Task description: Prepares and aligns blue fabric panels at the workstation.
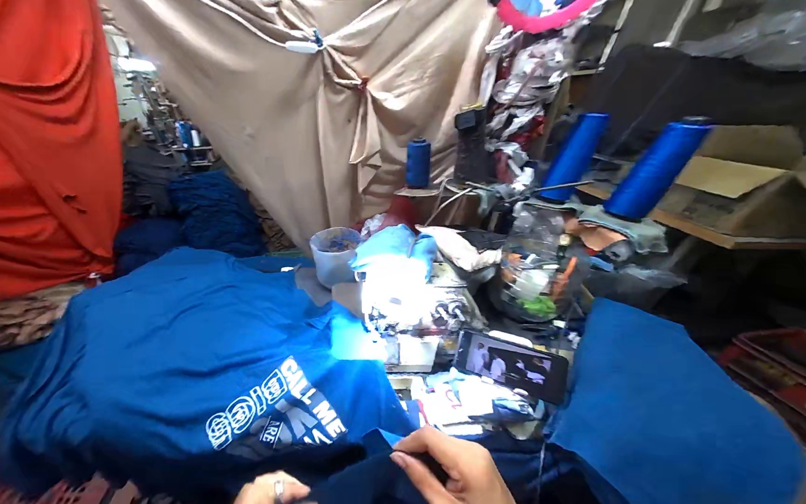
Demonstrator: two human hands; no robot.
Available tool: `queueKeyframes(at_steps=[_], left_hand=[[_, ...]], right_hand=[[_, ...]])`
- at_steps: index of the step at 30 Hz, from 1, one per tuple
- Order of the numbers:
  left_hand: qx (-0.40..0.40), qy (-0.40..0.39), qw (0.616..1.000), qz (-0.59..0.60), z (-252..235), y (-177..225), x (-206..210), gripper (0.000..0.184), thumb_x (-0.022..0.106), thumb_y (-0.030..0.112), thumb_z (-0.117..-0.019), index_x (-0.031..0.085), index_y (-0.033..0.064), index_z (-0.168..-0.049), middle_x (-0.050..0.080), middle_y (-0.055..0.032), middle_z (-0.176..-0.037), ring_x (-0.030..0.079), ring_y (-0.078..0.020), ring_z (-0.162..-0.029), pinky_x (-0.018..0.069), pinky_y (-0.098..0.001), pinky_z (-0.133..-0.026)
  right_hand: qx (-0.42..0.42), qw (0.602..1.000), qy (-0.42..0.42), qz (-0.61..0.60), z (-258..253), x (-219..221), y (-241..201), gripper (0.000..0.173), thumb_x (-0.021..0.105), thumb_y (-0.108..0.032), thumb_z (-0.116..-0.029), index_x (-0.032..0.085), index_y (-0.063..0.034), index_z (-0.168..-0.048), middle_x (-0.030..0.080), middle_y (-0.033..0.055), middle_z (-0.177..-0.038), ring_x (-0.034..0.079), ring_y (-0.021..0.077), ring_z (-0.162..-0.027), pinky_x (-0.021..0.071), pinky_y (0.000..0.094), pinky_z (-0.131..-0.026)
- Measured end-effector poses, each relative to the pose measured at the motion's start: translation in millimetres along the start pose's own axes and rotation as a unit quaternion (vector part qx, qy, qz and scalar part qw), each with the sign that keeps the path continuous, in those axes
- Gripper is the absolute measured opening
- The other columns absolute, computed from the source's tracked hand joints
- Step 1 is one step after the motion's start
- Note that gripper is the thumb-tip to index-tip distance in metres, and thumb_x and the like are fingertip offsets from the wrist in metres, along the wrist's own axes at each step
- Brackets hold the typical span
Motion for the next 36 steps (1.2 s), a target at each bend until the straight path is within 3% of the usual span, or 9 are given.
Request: queueKeyframes(at_steps=[6, 10, 13, 19, 22, 25, 29, 33, 36], left_hand=[[0.22, 0.044, 0.943, -0.245, -42, 80, -89, 0.026, 0.055, 0.039, -0.1042, 0.077, 0.0316, -0.117, 0.073, 0.0109, -0.12, 0.061, -0.0094, -0.121, 0.0429, -0.0402, -0.107], [0.268, 0.054, 0.944, -0.186, -81, 124, -100, 0.012, 0.069, 0.031, -0.0969, 0.078, 0.0234, -0.097, 0.074, 0.012, -0.096, 0.067, -0.0014, -0.099, 0.0548, -0.0248, -0.093], [0.214, -0.034, 0.969, -0.117, -133, 128, -93, 0.009, 0.069, 0.018, -0.0956, 0.076, 0.0117, -0.096, 0.074, 0.0069, -0.09, 0.068, 0.0, -0.084, 0.058, -0.0224, -0.078], [0.096, -0.186, 0.943, -0.26, -240, 58, 11, 0.019, 0.067, 0.017, -0.0991, 0.077, 0.0011, -0.102, 0.075, -0.0151, -0.1, 0.071, -0.0286, -0.097, 0.0536, -0.0502, -0.092], [0.025, -0.174, 0.934, -0.311, -260, 3, 48, 0.027, 0.07, 0.029, -0.0966, 0.076, 0.0062, -0.11, 0.072, -0.0153, -0.115, 0.066, -0.0342, -0.115, 0.0497, -0.0583, -0.099], [-0.023, -0.121, 0.952, -0.279, -255, -7, 42, 0.032, 0.074, 0.036, -0.0932, 0.076, 0.0078, -0.108, 0.073, -0.013, -0.114, 0.066, -0.0308, -0.114, 0.0505, -0.0558, -0.098], [0.008, -0.085, 0.971, -0.221, -245, -14, 13, 0.022, 0.073, 0.025, -0.095, 0.077, 0.0052, -0.104, 0.074, -0.0127, -0.105, 0.069, -0.0271, -0.106, 0.0526, -0.0496, -0.098], [0.045, -0.029, 0.982, -0.181, -243, -5, 3, 0.017, 0.071, 0.019, -0.0963, 0.077, 0.0032, -0.098, 0.074, -0.0115, -0.099, 0.07, -0.0221, -0.097, 0.0547, -0.0421, -0.093], [0.053, 0.008, 0.981, -0.189, -248, -2, 8, 0.015, 0.072, 0.017, -0.0941, 0.078, 0.0032, -0.096, 0.074, -0.0121, -0.099, 0.07, -0.0227, -0.099, 0.055, -0.0414, -0.094]], right_hand=[[0.036, 0.985, -0.054, -0.162, 24, 32, -7, 0.017, 0.063, -0.003, -0.0989, 0.073, 0.0074, -0.108, 0.077, 0.0148, -0.102, 0.074, 0.0099, -0.096, 0.0585, 0.0261, -0.09], [0.045, 0.984, -0.01, -0.174, 18, 13, 2, 0.014, 0.065, -0.002, -0.0965, 0.073, 0.005, -0.106, 0.077, 0.0073, -0.101, 0.071, 0.0012, -0.093, 0.0589, 0.0205, -0.086], [0.111, 0.966, -0.027, -0.231, 17, 23, 18, 0.012, 0.068, 0.0, -0.0932, 0.071, 0.0054, -0.104, 0.076, 0.0047, -0.095, 0.072, 0.0022, -0.084, 0.0611, 0.0228, -0.079], [0.335, 0.927, 0.01, -0.167, 55, 76, 141, 0.01, 0.067, -0.008, -0.0935, 0.07, 0.0001, -0.099, 0.072, 0.0037, -0.075, 0.067, 0.0085, -0.061, 0.0581, 0.0282, -0.059], [0.431, 0.895, -0.019, -0.109, 82, 96, 201, 0.016, 0.068, -0.011, -0.0959, 0.07, 0.003, -0.103, 0.069, 0.0113, -0.078, 0.067, 0.018, -0.065, 0.0588, 0.0384, -0.065], [0.406, 0.91, -0.017, -0.088, 70, 94, 211, 0.019, 0.069, -0.01, -0.0936, 0.07, 0.0038, -0.107, 0.07, 0.0147, -0.088, 0.068, 0.0214, -0.074, 0.0583, 0.0416, -0.073], [0.315, 0.932, 0.088, -0.154, 21, 80, 198, 0.031, 0.072, -0.014, -0.0913, 0.068, 0.004, -0.116, 0.073, 0.0121, -0.101, 0.07, 0.0134, -0.086, 0.0587, 0.0314, -0.083], [0.271, 0.947, 0.151, -0.087, -4, 64, 190, 0.019, 0.071, -0.018, -0.0923, 0.075, 0.0005, -0.097, 0.073, 0.0079, -0.088, 0.068, 0.0114, -0.081, 0.0561, 0.0308, -0.079], [0.257, 0.948, 0.187, -0.019, -6, 56, 194, 0.023, 0.075, -0.022, -0.0881, 0.075, 0.0005, -0.092, 0.071, 0.0137, -0.092, 0.069, 0.0235, -0.085, 0.0571, 0.0424, -0.08]])
Point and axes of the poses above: each hand's wrist, its own z-axis away from the middle knuckle, its own x-axis out of the palm, y = z × x, the point moved 9 cm from there along -z, towards the middle knuckle
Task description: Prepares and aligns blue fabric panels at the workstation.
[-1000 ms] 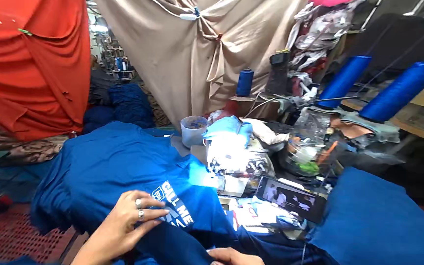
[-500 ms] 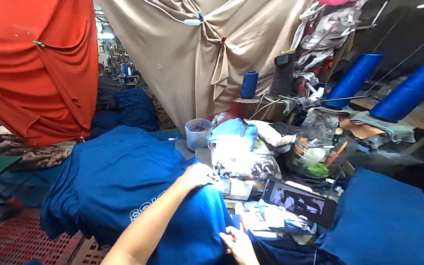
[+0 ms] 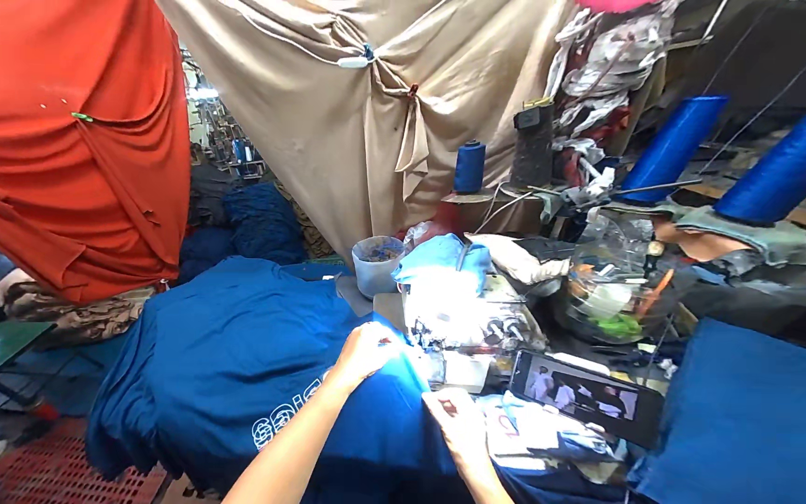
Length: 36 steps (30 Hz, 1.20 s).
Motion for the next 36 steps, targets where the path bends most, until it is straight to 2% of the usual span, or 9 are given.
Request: queueKeyframes(at_steps=[2, 5, 8, 11, 16, 20, 28, 33, 36], left_hand=[[-0.025, -0.002, 1.0, 0.002, -3, -3, 10, 0.014, 0.071, 0.015, -0.0929, 0.078, 0.0036, -0.097, 0.073, -0.0123, -0.105, 0.069, -0.0228, -0.105, 0.0534, -0.0411, -0.098], [-0.061, -0.037, 0.997, 0.003, -5, -11, 29, 0.019, 0.067, 0.018, -0.0954, 0.077, 0.0048, -0.105, 0.072, -0.0118, -0.117, 0.066, -0.0228, -0.115, 0.0501, -0.0418, -0.105], [-0.026, -0.032, 0.999, -0.015, 1, -7, 33, 0.022, 0.064, 0.017, -0.0962, 0.076, 0.0014, -0.105, 0.073, -0.0158, -0.116, 0.068, -0.0267, -0.115, 0.0505, -0.0435, -0.105], [-0.021, -0.033, 0.999, -0.003, 11, -1, 33, 0.024, 0.063, 0.021, -0.0973, 0.076, 0.0017, -0.104, 0.074, -0.0148, -0.113, 0.068, -0.0261, -0.113, 0.0511, -0.0439, -0.103], [-0.032, -0.019, 0.999, 0.019, 19, 2, 37, 0.022, 0.066, 0.025, -0.0968, 0.078, 0.0067, -0.1, 0.074, -0.0089, -0.111, 0.069, -0.0216, -0.109, 0.0537, -0.0434, -0.098], [-0.05, 0.001, 0.999, 0.018, 10, -3, 36, 0.017, 0.069, 0.019, -0.0933, 0.077, 0.0047, -0.098, 0.074, -0.0113, -0.11, 0.07, -0.0241, -0.107, 0.0543, -0.0446, -0.097], [-0.102, -0.001, 0.994, 0.024, -5, -13, 36, 0.023, 0.072, 0.017, -0.093, 0.076, 0.0032, -0.112, 0.072, -0.014, -0.122, 0.066, -0.0257, -0.119, 0.0493, -0.0441, -0.107], [-0.112, -0.014, 0.994, -0.001, -19, -23, 36, 0.025, 0.067, 0.012, -0.0958, 0.074, 0.0019, -0.117, 0.07, -0.0165, -0.125, 0.065, -0.0286, -0.121, 0.0477, -0.0456, -0.108], [-0.111, 0.002, 0.993, -0.044, -42, -35, 34, 0.019, 0.066, 0.017, -0.098, 0.075, 0.002, -0.106, 0.072, -0.0162, -0.116, 0.067, -0.0311, -0.114, 0.0509, -0.0492, -0.102]], right_hand=[[0.02, 1.0, 0.0, -0.009, -5, 1, 6, 0.024, 0.077, -0.02, -0.0862, 0.072, 0.0019, -0.094, 0.07, 0.0144, -0.092, 0.068, 0.0237, -0.084, 0.0567, 0.0425, -0.079], [0.098, 0.988, -0.104, -0.052, -6, 11, 17, 0.022, 0.075, -0.019, -0.0909, 0.071, 0.0008, -0.1, 0.071, 0.0079, -0.088, 0.066, 0.0132, -0.08, 0.0555, 0.0343, -0.078], [0.126, 0.972, -0.186, -0.072, 8, 19, 28, 0.024, 0.069, -0.023, -0.0953, 0.071, -0.0038, -0.082, 0.064, -0.0007, -0.071, 0.059, 0.0061, -0.068, 0.0508, 0.0303, -0.07], [0.148, 0.961, -0.209, -0.099, 26, 17, 30, 0.018, 0.071, -0.021, -0.0939, 0.075, -0.0042, -0.087, 0.069, -0.0014, -0.074, 0.063, 0.0045, -0.07, 0.0538, 0.0284, -0.072], [0.151, 0.964, -0.185, -0.119, 38, 12, 28, 0.017, 0.075, -0.017, -0.0896, 0.073, -0.0059, -0.077, 0.067, -0.0038, -0.067, 0.062, 0.0017, -0.063, 0.0526, 0.0248, -0.065], [0.164, 0.958, -0.19, -0.136, 30, 15, 22, 0.017, 0.071, -0.015, -0.0931, 0.072, -0.0063, -0.078, 0.066, -0.0042, -0.069, 0.061, 0.0013, -0.065, 0.052, 0.0233, -0.067], [0.165, 0.964, -0.163, -0.127, 16, 16, 18, 0.022, 0.071, -0.016, -0.0945, 0.069, -0.0066, -0.074, 0.062, -0.0056, -0.065, 0.056, 0.0004, -0.061, 0.0481, 0.022, -0.064], [0.131, 0.982, -0.101, -0.095, 11, 18, 16, 0.023, 0.07, -0.023, -0.0947, 0.074, -0.0062, -0.079, 0.067, -0.0013, -0.072, 0.062, 0.006, -0.071, 0.0513, 0.0321, -0.073], [0.109, 0.991, -0.067, -0.041, -9, 17, 1, 0.026, 0.069, -0.022, -0.0968, 0.075, -0.0039, -0.08, 0.068, 0.0028, -0.073, 0.064, 0.0106, -0.073, 0.0516, 0.0369, -0.075]])
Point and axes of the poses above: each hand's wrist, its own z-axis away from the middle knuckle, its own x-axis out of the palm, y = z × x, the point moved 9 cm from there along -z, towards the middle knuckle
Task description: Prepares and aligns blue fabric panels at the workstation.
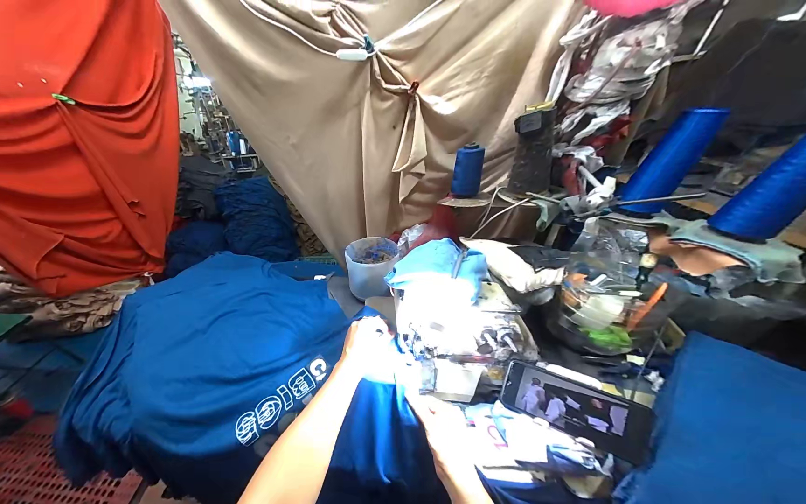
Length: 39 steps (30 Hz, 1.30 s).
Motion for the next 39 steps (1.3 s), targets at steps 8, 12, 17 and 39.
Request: queueKeyframes(at_steps=[8, 12, 17, 39], left_hand=[[-0.065, 0.03, 0.988, -0.138, -41, -11, -6, 0.029, 0.061, 0.029, -0.1023, 0.073, 0.0076, -0.117, 0.071, -0.0113, -0.125, 0.06, -0.0269, -0.128, 0.014, -0.0602, -0.125], [0.038, 0.117, 0.985, -0.12, -12, 10, -30, 0.03, 0.067, 0.017, -0.0976, 0.07, 0.007, -0.126, 0.056, -0.0112, -0.149, 0.047, -0.0317, -0.142, 0.0239, -0.0596, -0.122], [0.133, 0.261, 0.953, 0.076, 162, -44, -72, 0.014, 0.071, 0.017, -0.0945, 0.079, 0.0061, -0.099, 0.078, -0.0038, -0.096, 0.073, -0.0095, -0.078, 0.0628, -0.0292, -0.074], [-0.438, -0.097, 0.814, 0.368, 307, -186, 99, 0.045, 0.061, 0.027, -0.1039, 0.053, -0.0082, -0.13, 0.074, -0.0141, -0.097, 0.073, -0.0164, -0.075, 0.061, -0.0323, -0.075]], right_hand=[[0.013, 0.996, 0.066, -0.06, -22, -1, -20, 0.029, 0.074, -0.013, -0.0918, 0.068, 0.0076, -0.112, 0.071, 0.0146, -0.093, 0.067, 0.0188, -0.088, 0.0553, 0.0392, -0.085], [-0.019, 0.995, 0.017, 0.091, -6, -11, -15, 0.04, 0.069, -0.033, -0.0968, 0.07, 0.0005, -0.074, 0.062, 0.0092, -0.068, 0.06, 0.0217, -0.069, 0.0488, 0.0473, -0.072], [-0.08, 0.982, -0.074, 0.153, 41, -38, 7, 0.034, 0.069, -0.029, -0.0956, 0.076, 0.0036, -0.09, 0.073, 0.0168, -0.084, 0.07, 0.0278, -0.083, 0.0549, 0.0521, -0.083], [-0.05, 0.983, -0.174, 0.014, 36, -61, 43, 0.011, 0.071, -0.009, -0.089, 0.066, 0.0002, -0.093, 0.067, -0.0011, -0.093, 0.064, 0.0026, -0.085, 0.0562, 0.0253, -0.08]])
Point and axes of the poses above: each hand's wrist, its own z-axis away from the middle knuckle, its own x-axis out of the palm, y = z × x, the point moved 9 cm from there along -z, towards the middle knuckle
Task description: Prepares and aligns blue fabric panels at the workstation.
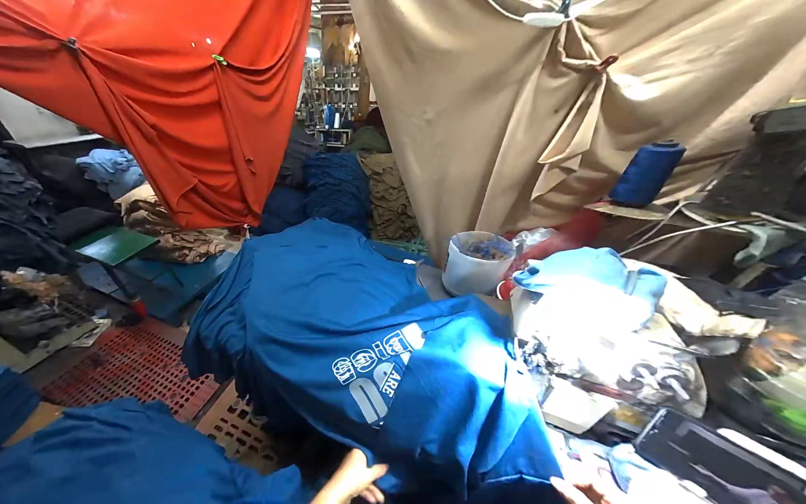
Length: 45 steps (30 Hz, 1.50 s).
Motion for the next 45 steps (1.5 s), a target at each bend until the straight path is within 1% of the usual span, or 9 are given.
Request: queueKeyframes(at_steps=[7, 11, 14, 16, 21, 27, 32, 40, 45], left_hand=[[0.428, 0.246, 0.869, -0.019, 202, 220, -207, 0.014, 0.076, 0.008, -0.0873, 0.069, 0.0012, -0.097, 0.072, -0.0034, -0.077, 0.066, -0.0102, -0.058, 0.0586, -0.0281, -0.054], [0.448, 0.42, 0.778, -0.133, 211, 308, -257, 0.026, 0.079, 0.008, -0.0887, 0.069, -0.0013, -0.111, 0.072, -0.0148, -0.096, 0.072, -0.0239, -0.079, 0.0618, -0.0469, -0.075], [0.416, 0.438, 0.747, -0.278, 152, 325, -207, 0.055, 0.074, 0.017, -0.0927, 0.055, -0.0002, -0.142, 0.053, -0.0276, -0.145, 0.051, -0.0475, -0.133, 0.0411, -0.0672, -0.109], [0.513, 0.391, 0.694, -0.321, 122, 307, -123, 0.053, 0.071, 0.026, -0.0891, 0.061, 0.0012, -0.134, 0.044, -0.0257, -0.154, 0.038, -0.0448, -0.145, 0.0343, -0.0634, -0.116], [0.72, 0.22, 0.555, -0.352, 83, 216, 66, 0.031, 0.067, 0.028, -0.0881, 0.064, 0.0219, -0.119, 0.066, -0.0129, -0.12, 0.063, -0.0317, -0.115, 0.0513, -0.0495, -0.097], [0.654, 0.204, 0.616, -0.389, 69, 229, 41, 0.025, 0.065, -0.002, -0.0817, 0.076, 0.0061, -0.103, 0.075, -0.0121, -0.104, 0.071, -0.0308, -0.105, 0.0579, -0.0472, -0.091], [0.565, 0.067, 0.733, -0.372, 100, 272, 32, 0.023, 0.057, 0.015, -0.1012, 0.077, 0.0045, -0.107, 0.075, -0.0106, -0.103, 0.072, -0.0225, -0.099, 0.0569, -0.0436, -0.093], [0.682, 0.012, 0.594, -0.426, 168, 230, 100, 0.015, 0.066, 0.018, -0.0957, 0.076, 0.0074, -0.092, 0.07, -0.0099, -0.081, 0.069, -0.0232, -0.067, 0.0577, -0.0412, -0.057], [0.703, 0.047, 0.57, -0.424, 150, 207, 111, 0.017, 0.065, 0.018, -0.0962, 0.076, 0.0084, -0.087, 0.067, -0.0071, -0.077, 0.066, -0.0188, -0.061, 0.0548, -0.0341, -0.051]], right_hand=[[0.084, 0.976, 0.038, -0.196, 5, 51, -27, 0.017, 0.066, 0.006, -0.0855, 0.06, -0.009, -0.089, 0.068, -0.0048, -0.079, 0.066, 0.0053, -0.074, 0.0587, 0.0266, -0.071], [0.093, 0.936, 0.045, -0.337, -7, 97, -17, 0.04, 0.068, 0.003, -0.0786, 0.059, -0.0012, -0.118, 0.072, 0.0065, -0.095, 0.071, 0.0147, -0.082, 0.0612, 0.0322, -0.069], [0.112, 0.926, 0.05, -0.356, -8, 111, -2, 0.032, 0.069, 0.003, -0.0831, 0.064, 0.0021, -0.115, 0.072, 0.0115, -0.091, 0.07, 0.0187, -0.077, 0.0608, 0.0345, -0.066], [0.13, 0.93, 0.05, -0.341, 0, 111, -5, 0.008, 0.065, 0.004, -0.0901, 0.068, 0.002, -0.097, 0.073, 0.0084, -0.082, 0.07, 0.0157, -0.072, 0.0612, 0.0323, -0.069], [0.138, 0.936, 0.036, -0.322, 11, 99, -5, 0.003, 0.064, 0.003, -0.0929, 0.065, 0.001, -0.094, 0.072, 0.0063, -0.082, 0.07, 0.0138, -0.075, 0.0607, 0.0306, -0.074], [0.116, 0.94, 0.03, -0.321, 14, 85, -4, 0.007, 0.064, 0.002, -0.0898, 0.065, 0.0023, -0.097, 0.071, 0.0084, -0.085, 0.07, 0.0155, -0.078, 0.06, 0.0319, -0.076], [0.112, 0.937, 0.025, -0.329, 12, 87, -2, 0.012, 0.06, 0.0, -0.0949, 0.063, 0.0039, -0.105, 0.072, 0.0103, -0.092, 0.072, 0.0171, -0.084, 0.0614, 0.0343, -0.079], [0.098, 0.95, 0.003, -0.296, 20, 92, 5, 0.003, 0.069, -0.005, -0.0908, 0.07, -0.0033, -0.089, 0.073, 0.0023, -0.082, 0.07, 0.0106, -0.079, 0.0598, 0.0304, -0.078], [0.107, 0.96, 0.012, -0.259, 19, 88, 9, 0.017, 0.07, -0.007, -0.0902, 0.067, -0.0089, -0.074, 0.067, -0.0024, -0.071, 0.064, 0.0073, -0.07, 0.0561, 0.0289, -0.072]])
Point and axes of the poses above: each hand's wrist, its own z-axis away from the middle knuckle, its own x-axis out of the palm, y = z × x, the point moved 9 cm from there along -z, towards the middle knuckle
